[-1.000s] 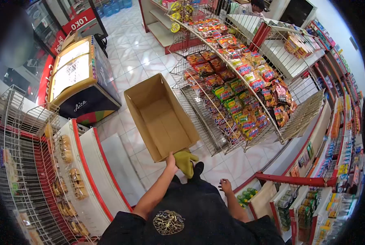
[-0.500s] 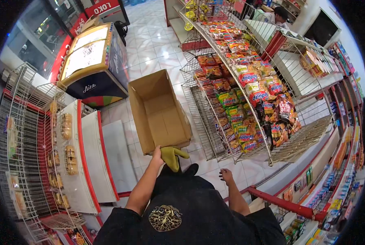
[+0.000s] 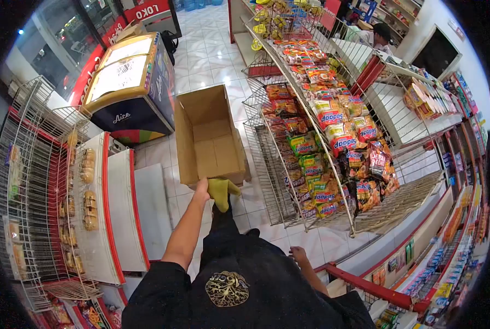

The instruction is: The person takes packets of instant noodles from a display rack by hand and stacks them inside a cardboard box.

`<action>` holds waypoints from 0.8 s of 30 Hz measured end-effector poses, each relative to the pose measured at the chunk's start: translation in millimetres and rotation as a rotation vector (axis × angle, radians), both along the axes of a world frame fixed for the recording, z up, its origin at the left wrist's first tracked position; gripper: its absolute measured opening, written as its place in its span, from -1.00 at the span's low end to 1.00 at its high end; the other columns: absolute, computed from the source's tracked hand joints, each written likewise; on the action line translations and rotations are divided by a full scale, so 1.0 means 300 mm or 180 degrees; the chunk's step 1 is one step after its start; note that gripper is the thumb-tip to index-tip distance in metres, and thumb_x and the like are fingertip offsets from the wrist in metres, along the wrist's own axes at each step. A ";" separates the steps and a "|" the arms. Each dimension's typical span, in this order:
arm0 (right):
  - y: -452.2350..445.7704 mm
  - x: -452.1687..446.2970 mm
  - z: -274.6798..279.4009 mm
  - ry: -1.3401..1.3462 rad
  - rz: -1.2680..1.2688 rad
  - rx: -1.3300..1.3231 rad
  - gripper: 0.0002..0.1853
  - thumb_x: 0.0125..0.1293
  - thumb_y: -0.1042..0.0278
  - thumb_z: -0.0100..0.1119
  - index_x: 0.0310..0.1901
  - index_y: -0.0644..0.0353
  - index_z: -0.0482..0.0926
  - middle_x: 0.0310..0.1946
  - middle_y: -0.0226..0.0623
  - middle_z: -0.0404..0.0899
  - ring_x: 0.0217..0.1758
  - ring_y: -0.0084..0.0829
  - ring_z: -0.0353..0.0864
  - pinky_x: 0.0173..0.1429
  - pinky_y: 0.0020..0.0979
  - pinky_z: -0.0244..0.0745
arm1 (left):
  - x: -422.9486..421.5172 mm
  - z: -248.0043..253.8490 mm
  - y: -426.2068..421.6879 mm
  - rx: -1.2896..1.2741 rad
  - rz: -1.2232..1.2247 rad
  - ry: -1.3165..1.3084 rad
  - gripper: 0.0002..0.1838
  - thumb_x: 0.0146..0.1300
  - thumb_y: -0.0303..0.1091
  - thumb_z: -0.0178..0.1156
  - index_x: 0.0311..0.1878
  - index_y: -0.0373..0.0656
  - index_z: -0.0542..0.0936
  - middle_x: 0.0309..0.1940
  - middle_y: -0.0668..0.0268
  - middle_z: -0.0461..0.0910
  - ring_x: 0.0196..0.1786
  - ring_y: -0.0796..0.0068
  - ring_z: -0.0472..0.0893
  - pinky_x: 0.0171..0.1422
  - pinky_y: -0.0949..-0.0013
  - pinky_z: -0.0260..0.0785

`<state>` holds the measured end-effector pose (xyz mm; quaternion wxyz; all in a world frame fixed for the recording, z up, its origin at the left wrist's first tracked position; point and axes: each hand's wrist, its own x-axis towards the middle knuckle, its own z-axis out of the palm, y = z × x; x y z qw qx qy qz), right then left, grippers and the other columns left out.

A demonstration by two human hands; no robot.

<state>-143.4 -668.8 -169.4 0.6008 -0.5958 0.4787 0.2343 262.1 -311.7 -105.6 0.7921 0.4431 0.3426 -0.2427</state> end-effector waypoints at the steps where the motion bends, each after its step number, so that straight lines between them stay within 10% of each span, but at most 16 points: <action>1: -0.005 -0.008 -0.001 0.0008 -0.0002 -0.0003 -0.63 0.35 0.09 0.12 -0.01 0.22 0.50 -0.25 -0.25 0.62 -0.34 -0.37 0.64 -0.35 -0.30 0.53 | 0.029 -0.055 0.003 0.0050 -0.0057 -0.0035 -0.56 0.31 -0.09 0.04 0.10 -0.23 0.47 -0.06 0.14 0.58 -0.06 0.18 0.61 -0.03 0.06 0.52; 14: 0.151 0.262 0.069 -0.0133 -0.0064 -0.0197 -0.65 0.35 0.14 0.09 0.01 0.23 0.53 -0.23 -0.22 0.63 -0.33 -0.37 0.66 -0.45 -0.39 0.44 | -0.022 -0.024 0.003 0.0357 -0.0529 -0.0228 -0.54 0.34 -0.06 0.07 0.10 -0.26 0.48 -0.04 0.17 0.55 -0.05 0.29 0.57 0.05 0.25 0.46; 19: 0.258 0.489 -0.042 -0.0073 0.0543 -0.0287 -0.70 0.38 0.16 0.05 0.00 0.17 0.52 -0.22 -0.24 0.64 -0.30 -0.35 0.67 -0.37 -0.32 0.53 | -0.059 0.268 0.158 0.0696 -0.1814 -0.0033 -0.56 0.32 -0.12 0.14 0.11 -0.26 0.52 -0.04 0.20 0.56 -0.03 0.38 0.56 0.09 0.33 0.44; 24: 0.428 0.889 0.097 -0.0739 0.0222 -0.0208 -0.44 0.40 -0.17 -0.09 0.11 0.19 0.47 -0.18 -0.21 0.64 -0.26 -0.32 0.65 -0.27 -0.26 0.54 | -0.042 0.363 0.349 0.0306 -0.2302 -0.1228 -0.56 0.25 -0.21 0.27 0.11 -0.28 0.51 -0.02 0.25 0.57 -0.02 0.47 0.54 0.09 0.40 0.41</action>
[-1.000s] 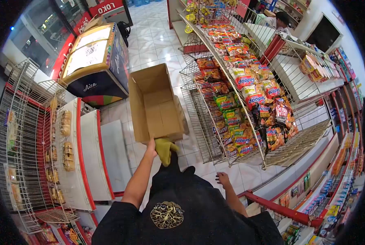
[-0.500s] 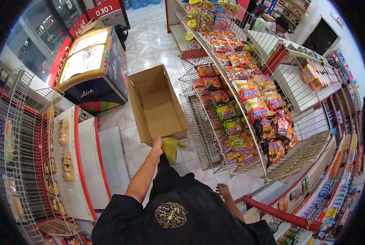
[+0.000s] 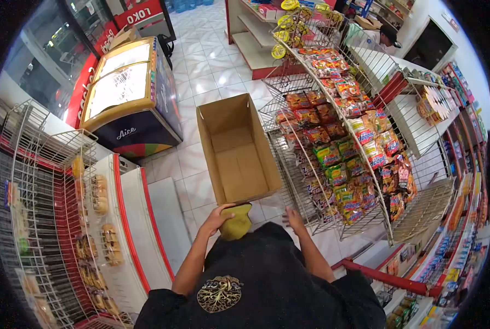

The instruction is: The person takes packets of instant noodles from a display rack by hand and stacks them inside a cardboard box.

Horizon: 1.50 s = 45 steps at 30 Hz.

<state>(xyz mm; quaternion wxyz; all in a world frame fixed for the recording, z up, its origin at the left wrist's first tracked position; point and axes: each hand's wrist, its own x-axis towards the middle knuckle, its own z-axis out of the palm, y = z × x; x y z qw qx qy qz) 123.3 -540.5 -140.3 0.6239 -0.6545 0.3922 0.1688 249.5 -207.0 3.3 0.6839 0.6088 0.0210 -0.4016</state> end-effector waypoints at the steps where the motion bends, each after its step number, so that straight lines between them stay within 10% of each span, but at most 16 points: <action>1: 0.047 0.084 0.089 -0.0083 -0.0041 0.0128 -0.36 0.39 -0.25 -0.13 0.16 0.21 0.44 -0.17 -0.19 0.64 -0.23 -0.31 0.65 -0.23 -0.24 0.53 | -0.005 0.028 0.027 -0.0026 0.0060 -0.0077 -0.57 0.24 -0.24 0.28 0.10 -0.28 0.52 -0.04 0.27 0.57 -0.03 0.49 0.54 0.06 0.40 0.41; 11: 0.276 0.424 0.272 0.0611 0.0471 -0.0586 -0.29 0.35 -0.29 -0.09 0.24 0.23 0.35 -0.03 -0.15 0.58 -0.25 -0.30 0.67 -0.22 -0.21 0.52 | 0.013 0.137 0.132 0.0508 -0.0186 -0.0598 -0.65 0.27 -0.25 0.26 0.00 -0.29 0.57 -0.17 0.37 0.60 -0.11 0.60 0.53 0.01 0.48 0.37; 15: 0.303 0.455 0.274 0.0056 -0.0209 -0.0583 -0.46 0.42 -0.16 -0.09 -0.30 0.28 0.50 -0.63 -0.26 0.40 -0.59 -0.39 0.41 -0.50 -0.17 0.30 | 0.003 0.111 0.144 0.0292 -0.0139 -0.0591 -0.60 0.26 -0.21 0.26 0.04 -0.32 0.58 -0.17 0.34 0.62 -0.13 0.61 0.52 0.00 0.48 0.37; 22: 0.256 0.545 0.225 0.0261 0.0008 -0.0907 -0.44 0.40 -0.15 -0.06 0.06 0.26 0.50 -0.16 -0.19 0.63 -0.24 -0.31 0.67 -0.24 -0.24 0.50 | 0.043 0.153 0.102 -0.0237 0.0136 -0.0349 -0.64 0.31 -0.26 0.22 0.04 -0.34 0.58 -0.21 0.39 0.61 -0.17 0.65 0.51 -0.07 0.52 0.36; 30: 0.330 0.323 0.589 -0.1165 0.0410 0.0453 -0.53 0.39 0.00 0.06 0.06 0.28 0.49 -0.18 -0.22 0.60 -0.10 -0.43 0.60 -0.09 -0.44 0.47 | 0.133 0.294 -0.088 -0.0264 0.0122 -0.0859 -0.80 0.23 -0.39 0.30 -0.13 -0.28 0.59 -0.26 0.43 0.59 -0.20 0.70 0.50 -0.12 0.58 0.36; 45: 0.119 -0.016 0.985 -0.1761 -0.1190 -0.1047 -0.55 0.35 0.10 0.17 0.16 0.15 0.38 0.07 -0.13 0.48 0.13 -0.29 0.51 0.12 -0.24 0.45 | 0.099 0.469 -0.543 -0.0914 -0.1926 -0.1292 -0.69 0.26 -0.36 0.23 0.00 -0.30 0.50 -0.14 0.32 0.59 -0.10 0.58 0.56 0.01 0.48 0.40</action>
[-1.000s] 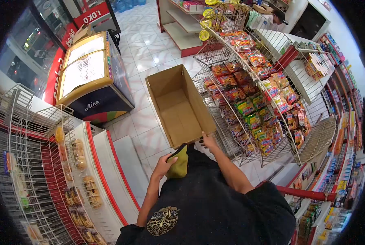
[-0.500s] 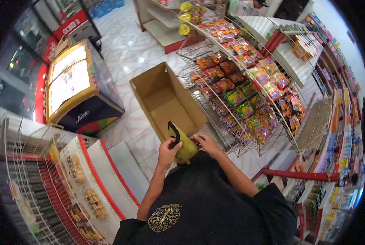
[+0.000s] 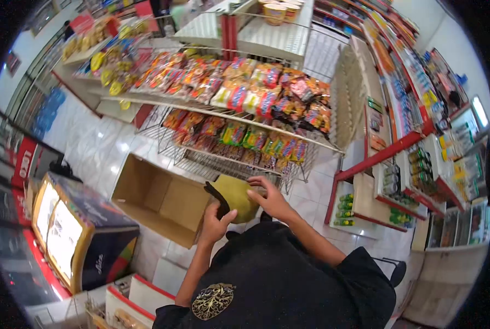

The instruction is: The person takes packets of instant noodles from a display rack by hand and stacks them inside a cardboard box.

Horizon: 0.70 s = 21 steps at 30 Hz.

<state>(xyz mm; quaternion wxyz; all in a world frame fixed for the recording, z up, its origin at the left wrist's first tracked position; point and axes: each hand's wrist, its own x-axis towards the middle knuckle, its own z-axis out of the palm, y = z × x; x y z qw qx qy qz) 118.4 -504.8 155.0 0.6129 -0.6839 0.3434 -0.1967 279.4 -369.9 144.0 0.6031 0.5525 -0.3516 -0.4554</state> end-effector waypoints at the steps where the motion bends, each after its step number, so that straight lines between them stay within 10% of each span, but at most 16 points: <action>1: -0.020 -0.029 0.034 -0.0212 -0.0202 0.0033 -0.53 0.34 0.12 0.18 0.18 0.14 0.36 0.07 -0.13 0.47 0.13 -0.29 0.52 0.11 -0.25 0.46 | -0.009 0.021 -0.028 -0.0054 -0.0193 -0.0030 -0.68 0.26 -0.35 0.22 0.02 -0.30 0.50 -0.12 0.31 0.58 -0.08 0.57 0.56 0.02 0.46 0.40; 6: -0.090 -0.197 0.247 -0.0567 -0.0199 0.0895 -0.48 0.31 0.38 0.22 0.24 0.14 0.24 -0.15 -0.22 0.56 -0.09 -0.43 0.57 -0.05 -0.44 0.47 | -0.062 0.188 -0.178 -0.0466 -0.0375 0.0222 -0.68 0.23 -0.36 0.26 -0.01 -0.31 0.51 -0.16 0.28 0.61 -0.09 0.54 0.58 0.00 0.42 0.43; 13: -0.129 -0.378 0.415 -0.1002 -0.0873 -0.2436 -0.70 0.17 0.56 0.31 -0.05 0.22 0.54 -0.13 -0.14 0.57 -0.09 -0.27 0.62 -0.08 -0.34 0.52 | -0.095 0.370 -0.309 -0.1093 -0.0650 -0.1841 -0.73 0.13 -0.47 0.33 -0.11 -0.30 0.54 -0.29 0.23 0.65 -0.19 0.45 0.64 -0.06 0.39 0.46; 17: -0.156 -0.388 0.452 -0.1248 -0.1617 -0.3468 -0.74 0.11 0.61 0.32 -0.13 0.23 0.62 -0.18 -0.10 0.56 -0.14 -0.20 0.61 -0.09 -0.35 0.53 | -0.182 0.416 -0.436 -0.2267 -0.0299 -0.1465 -0.73 0.11 -0.50 0.34 -0.11 -0.27 0.55 -0.29 0.22 0.63 -0.17 0.40 0.63 -0.11 0.37 0.47; 21: -0.245 -0.400 0.476 -0.0320 -0.1337 -0.3323 -0.58 0.11 0.56 0.31 0.05 0.19 0.52 -0.12 -0.07 0.51 -0.17 -0.13 0.59 -0.12 -0.28 0.51 | -0.244 0.404 -0.528 -0.1542 0.0472 -0.2145 -0.64 0.05 -0.50 0.37 -0.04 -0.18 0.57 -0.22 0.20 0.57 -0.08 0.28 0.59 -0.02 0.29 0.42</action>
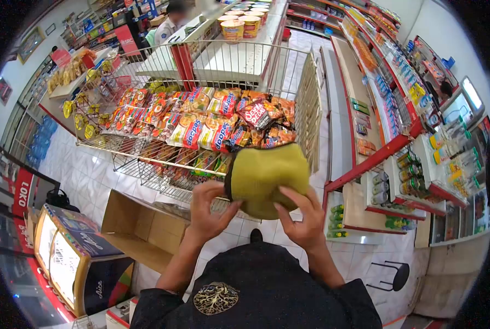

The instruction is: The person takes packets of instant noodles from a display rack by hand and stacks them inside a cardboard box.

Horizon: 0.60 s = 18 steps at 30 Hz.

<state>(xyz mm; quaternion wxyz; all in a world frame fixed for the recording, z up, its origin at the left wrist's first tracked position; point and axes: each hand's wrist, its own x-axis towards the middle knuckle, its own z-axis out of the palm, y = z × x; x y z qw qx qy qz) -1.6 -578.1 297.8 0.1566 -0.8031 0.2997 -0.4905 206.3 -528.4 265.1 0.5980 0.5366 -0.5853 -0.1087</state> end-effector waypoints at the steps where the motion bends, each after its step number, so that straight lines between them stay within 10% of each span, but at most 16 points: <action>1: -0.017 -0.003 -0.007 -0.0008 0.0049 -0.0009 -0.58 0.11 0.56 0.31 0.05 0.19 0.52 -0.12 -0.07 0.51 -0.17 -0.13 0.59 -0.12 -0.28 0.51 | 0.006 -0.004 -0.027 -0.0009 0.0049 -0.0008 -0.64 0.05 -0.50 0.37 -0.04 -0.18 0.57 -0.22 0.20 0.57 -0.08 0.28 0.59 -0.02 0.29 0.42; 8: -0.060 -0.007 -0.069 0.1701 0.0383 0.1273 -0.37 0.20 0.29 0.27 0.30 0.12 0.28 -0.02 0.05 0.44 -0.15 0.09 0.57 -0.18 -0.13 0.56 | 0.058 -0.009 -0.102 0.0530 0.0351 -0.1991 -0.58 0.01 -0.31 0.40 0.00 -0.13 0.61 -0.06 0.18 0.52 0.08 0.18 0.44 0.21 0.11 0.22; 18: -0.066 -0.057 -0.079 0.0837 0.0469 0.1648 -0.45 0.19 0.33 0.30 0.22 0.20 0.39 0.12 0.04 0.44 -0.12 -0.20 0.66 -0.16 -0.31 0.57 | 0.057 0.069 -0.186 0.0738 0.0144 -0.2274 -0.67 0.03 -0.16 0.38 -0.19 -0.11 0.63 -0.01 0.26 0.53 0.12 0.21 0.44 0.25 0.04 0.16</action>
